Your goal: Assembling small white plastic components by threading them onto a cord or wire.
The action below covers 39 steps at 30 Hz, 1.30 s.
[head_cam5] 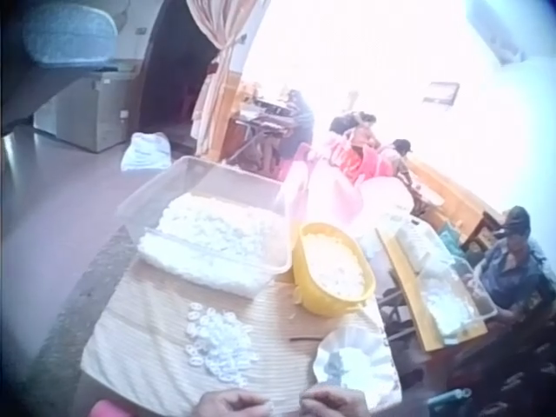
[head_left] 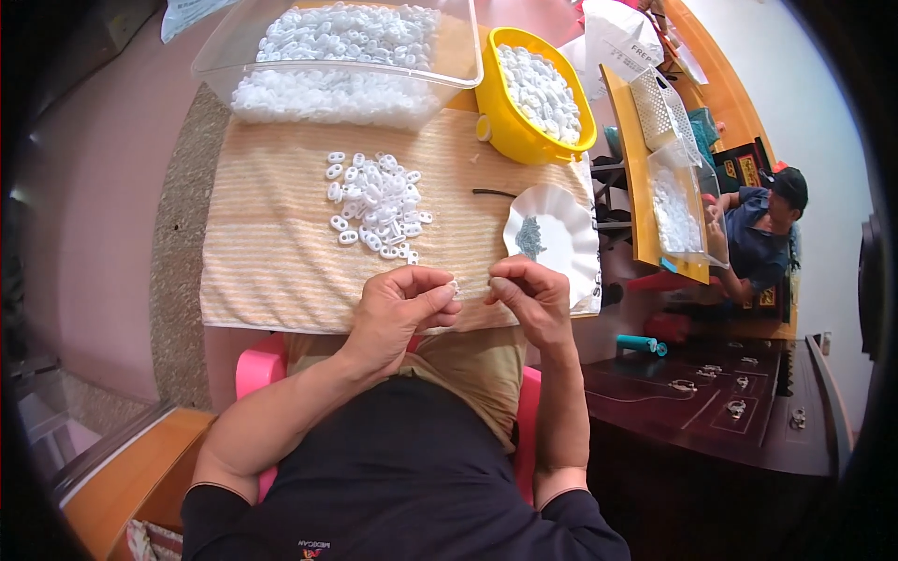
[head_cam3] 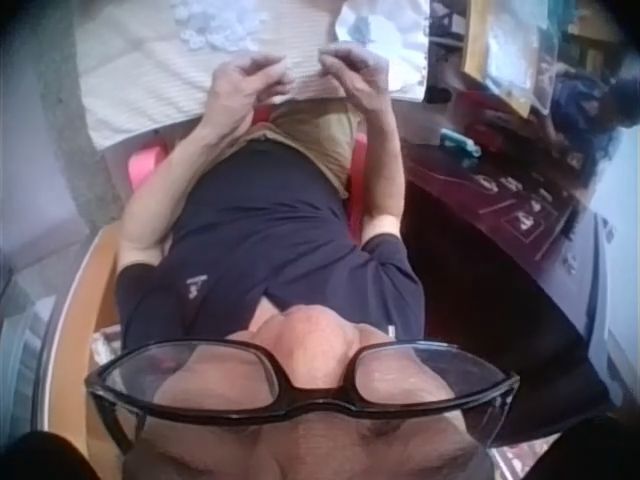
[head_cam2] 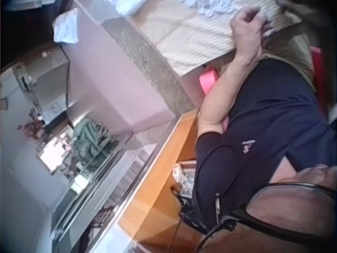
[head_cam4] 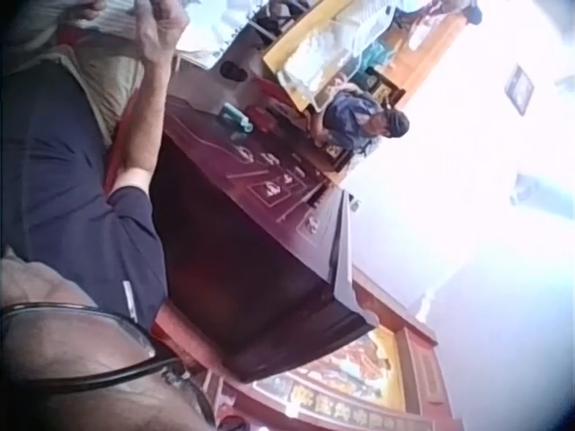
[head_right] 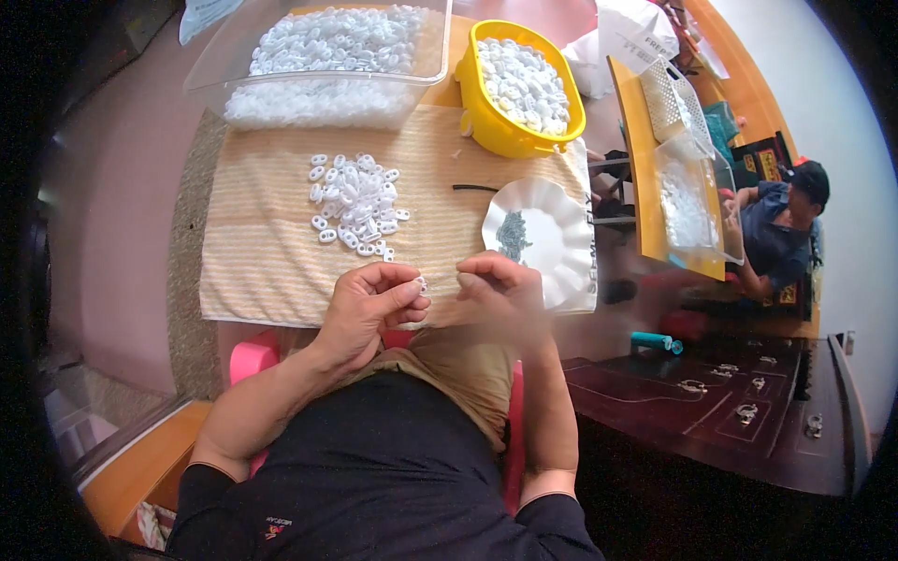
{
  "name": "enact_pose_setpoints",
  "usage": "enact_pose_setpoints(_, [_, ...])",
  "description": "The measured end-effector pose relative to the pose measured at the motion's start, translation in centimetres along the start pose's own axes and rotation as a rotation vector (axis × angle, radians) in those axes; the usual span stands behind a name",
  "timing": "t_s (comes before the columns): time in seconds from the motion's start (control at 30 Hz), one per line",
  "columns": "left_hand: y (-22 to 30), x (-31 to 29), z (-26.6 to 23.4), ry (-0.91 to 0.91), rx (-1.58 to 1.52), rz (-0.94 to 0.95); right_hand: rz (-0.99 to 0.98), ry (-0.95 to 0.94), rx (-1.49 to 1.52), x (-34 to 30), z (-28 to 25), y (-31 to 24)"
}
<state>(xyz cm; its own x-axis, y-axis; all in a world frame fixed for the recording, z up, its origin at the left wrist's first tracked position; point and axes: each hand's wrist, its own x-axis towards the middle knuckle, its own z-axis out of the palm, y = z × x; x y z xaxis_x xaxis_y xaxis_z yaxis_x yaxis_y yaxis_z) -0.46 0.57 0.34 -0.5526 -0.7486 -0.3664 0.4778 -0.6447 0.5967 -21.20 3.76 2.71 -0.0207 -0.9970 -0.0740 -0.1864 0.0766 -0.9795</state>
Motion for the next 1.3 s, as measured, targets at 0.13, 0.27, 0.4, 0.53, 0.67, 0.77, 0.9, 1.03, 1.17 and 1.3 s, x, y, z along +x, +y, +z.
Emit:
enact_pose_setpoints(0.13, [0.0, 0.0, 0.0, 0.002, -0.033, -0.011, 0.044, -0.038, 0.076, 0.1, 1.7, 0.1])
enact_pose_setpoints(0.27, [-0.2, 0.0, -0.1, -0.001, -0.048, -0.003, 0.060, -0.062, 0.113, 0.1, 2.3, 0.4])
enact_pose_setpoints(0.4, [-0.2, 0.0, -0.1, -0.028, -0.068, 0.004, 0.009, -0.085, 0.109, 0.3, 2.8, 0.3])
enact_pose_setpoints(0.53, [-0.2, 0.0, -0.1, -0.045, -0.081, 0.010, -0.023, -0.079, 0.112, 0.3, 2.8, 0.4])
enact_pose_setpoints(0.67, [-0.2, 0.0, -0.1, -0.043, -0.080, 0.001, -0.018, -0.076, 0.128, 0.3, 2.7, 0.5])
enact_pose_setpoints(0.77, [-0.2, -0.1, 0.0, -0.038, -0.089, -0.002, 0.028, -0.071, 0.147, 0.1, 2.6, 0.4])
enact_pose_setpoints(0.9, [-0.2, -0.1, -0.1, -0.033, -0.091, -0.006, 0.034, -0.082, 0.141, 0.1, 2.5, 0.4])
enact_pose_setpoints(1.03, [-0.2, 0.0, -0.2, -0.033, -0.073, -0.008, -0.012, -0.096, 0.092, 0.2, 2.4, 0.5])
enact_pose_setpoints(1.17, [-0.2, -0.1, -0.2, -0.034, -0.073, -0.005, 0.010, -0.101, 0.115, 0.2, 2.4, 0.8])
enact_pose_setpoints(1.3, [-0.2, -0.1, -0.2, -0.052, -0.087, -0.018, 0.024, -0.099, 0.219, 0.1, 2.3, 1.0])
